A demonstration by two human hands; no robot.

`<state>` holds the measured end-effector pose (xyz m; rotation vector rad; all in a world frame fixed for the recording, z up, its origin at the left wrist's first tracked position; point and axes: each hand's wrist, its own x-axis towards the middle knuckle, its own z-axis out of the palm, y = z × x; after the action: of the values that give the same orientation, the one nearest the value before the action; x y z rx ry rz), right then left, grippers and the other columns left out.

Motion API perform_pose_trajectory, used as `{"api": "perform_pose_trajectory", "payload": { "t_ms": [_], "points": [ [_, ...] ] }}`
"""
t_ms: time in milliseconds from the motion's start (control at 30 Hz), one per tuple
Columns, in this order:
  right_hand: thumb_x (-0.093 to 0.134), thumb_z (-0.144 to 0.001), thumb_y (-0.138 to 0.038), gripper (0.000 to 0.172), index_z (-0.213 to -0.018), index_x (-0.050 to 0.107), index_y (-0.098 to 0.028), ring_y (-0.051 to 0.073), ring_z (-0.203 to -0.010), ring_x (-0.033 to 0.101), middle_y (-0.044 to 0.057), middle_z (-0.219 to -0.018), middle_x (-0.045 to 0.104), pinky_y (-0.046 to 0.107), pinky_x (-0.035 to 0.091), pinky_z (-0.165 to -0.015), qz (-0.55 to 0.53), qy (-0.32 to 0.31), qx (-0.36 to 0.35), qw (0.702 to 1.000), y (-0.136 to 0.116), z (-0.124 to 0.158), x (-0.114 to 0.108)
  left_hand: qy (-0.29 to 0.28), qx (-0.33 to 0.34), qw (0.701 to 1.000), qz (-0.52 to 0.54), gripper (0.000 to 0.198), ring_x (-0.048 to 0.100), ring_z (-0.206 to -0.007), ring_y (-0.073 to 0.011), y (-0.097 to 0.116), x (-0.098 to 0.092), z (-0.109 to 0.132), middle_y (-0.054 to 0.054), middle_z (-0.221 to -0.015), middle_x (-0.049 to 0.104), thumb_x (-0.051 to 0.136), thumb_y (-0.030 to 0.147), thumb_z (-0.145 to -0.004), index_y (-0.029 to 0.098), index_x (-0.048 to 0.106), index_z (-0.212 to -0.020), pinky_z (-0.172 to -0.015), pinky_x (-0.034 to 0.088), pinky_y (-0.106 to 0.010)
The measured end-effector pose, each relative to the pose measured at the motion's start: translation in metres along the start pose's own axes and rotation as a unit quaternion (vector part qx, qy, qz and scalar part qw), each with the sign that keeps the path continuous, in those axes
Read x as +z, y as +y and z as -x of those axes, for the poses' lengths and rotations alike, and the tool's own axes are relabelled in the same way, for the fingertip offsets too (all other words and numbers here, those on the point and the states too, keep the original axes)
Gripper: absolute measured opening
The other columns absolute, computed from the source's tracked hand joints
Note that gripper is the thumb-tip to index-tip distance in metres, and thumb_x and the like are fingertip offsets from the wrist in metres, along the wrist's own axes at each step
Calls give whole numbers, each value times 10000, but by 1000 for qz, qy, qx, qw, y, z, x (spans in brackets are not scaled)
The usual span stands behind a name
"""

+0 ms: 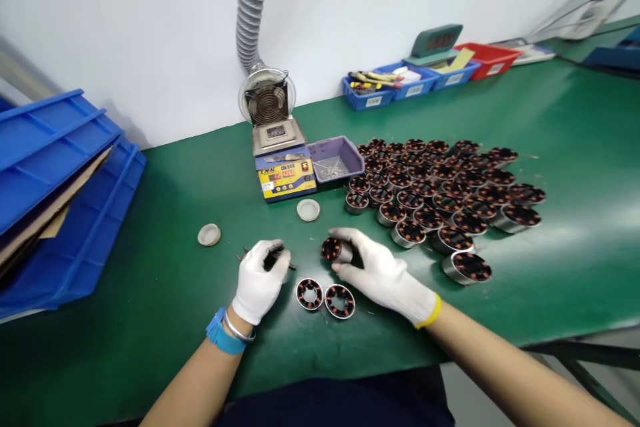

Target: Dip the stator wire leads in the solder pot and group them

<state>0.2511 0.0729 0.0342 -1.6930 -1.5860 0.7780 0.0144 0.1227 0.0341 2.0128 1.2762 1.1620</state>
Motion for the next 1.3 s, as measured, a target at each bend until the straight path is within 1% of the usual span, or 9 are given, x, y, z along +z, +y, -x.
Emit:
{"api": "perform_pose_trajectory", "payload": {
  "t_ms": [100, 200, 367, 533, 667, 800, 1033, 1167, 1300],
  "points": [
    [676, -792, -441, 540, -1283, 662, -215, 297, -1260, 645, 118, -1345, 659, 481, 538, -1088, 28, -53, -22, 998, 16, 17, -3, -1, -4, 1000, 2, 148, 741, -811, -193, 2, 0, 0, -67, -876, 768, 632, 286, -885, 177, 717, -936, -785, 613, -328],
    [590, -869, -568, 579, -1321, 647, -211, 301, -1250, 650, 128, -1349, 659, 450, 570, -1036, -11, -86, -92, 992, 22, 11, -26, 1, -8, 1000, -3, 155, 740, -807, -197, 3, 0, 0, -71, -871, 766, 627, 281, -882, 169, 721, -933, -789, 612, -336],
    [659, -815, -545, 504, -1135, 730, -163, 386, -1352, 520, 171, -1365, 623, 568, 394, -1181, 271, 90, -170, 943, 15, -49, -54, -9, -32, 999, 1, 149, 735, -821, -191, 3, -1, 1, -62, -887, 769, 641, 285, -875, 179, 723, -939, -810, 608, -335],
    [666, -772, -263, 150, -829, 750, -153, 438, -1340, 481, 196, -1219, 675, 630, 355, -1143, 454, 87, -139, 876, 8, -86, -45, -15, -69, 997, 15, 127, 739, -875, -208, 6, -4, -1, -64, -904, 771, 672, 267, -851, 183, 724, -930, -875, 603, -367],
    [606, -872, -384, 247, -895, 765, -196, 373, -1274, 557, 134, -1279, 662, 560, 466, -1087, 355, 85, -224, 904, -17, -58, -19, -20, -147, 982, 116, 253, 737, -925, -221, 12, -6, 1, -106, -1045, 771, 640, 373, -909, 182, 703, -1063, -880, 605, -378],
    [561, -934, -424, 276, -950, 751, -223, 258, -1062, 687, 85, -1361, 641, 430, 601, -894, 180, 40, -277, 943, -57, -20, 14, -88, -257, 907, 321, 548, 715, -759, -207, 21, -5, 8, -114, -1083, 754, 489, 654, -957, 202, 647, -1223, -624, 587, -334],
    [693, -710, -725, 632, -1070, 771, -211, 287, -845, 738, 121, -1000, 760, 379, 635, -663, -128, -115, -28, 985, -81, -38, 7, -155, -388, 765, 490, 727, 438, -443, -121, 36, -15, 7, -15, -564, 545, 516, 916, -742, 202, 644, -798, -405, 293, -259],
    [669, -759, -650, 518, -1001, 780, -206, 259, -829, 722, 91, -976, 756, 367, 626, -688, -139, -176, -43, 974, -91, -52, 5, -191, -378, 767, 482, 759, 322, -400, -102, 40, -19, 6, 14, -488, 438, 487, 948, -711, 204, 634, -750, -396, 226, -271],
    [589, -867, -544, 371, -791, 727, -208, 242, -812, 700, 78, -881, 731, 364, 606, -688, -76, -127, -138, 979, -106, -50, 7, -148, -374, 782, 477, 587, 487, -483, -136, 40, -21, 6, -56, -663, 641, 607, 793, -763, 211, 682, -799, -381, 298, -251]
  ]
}}
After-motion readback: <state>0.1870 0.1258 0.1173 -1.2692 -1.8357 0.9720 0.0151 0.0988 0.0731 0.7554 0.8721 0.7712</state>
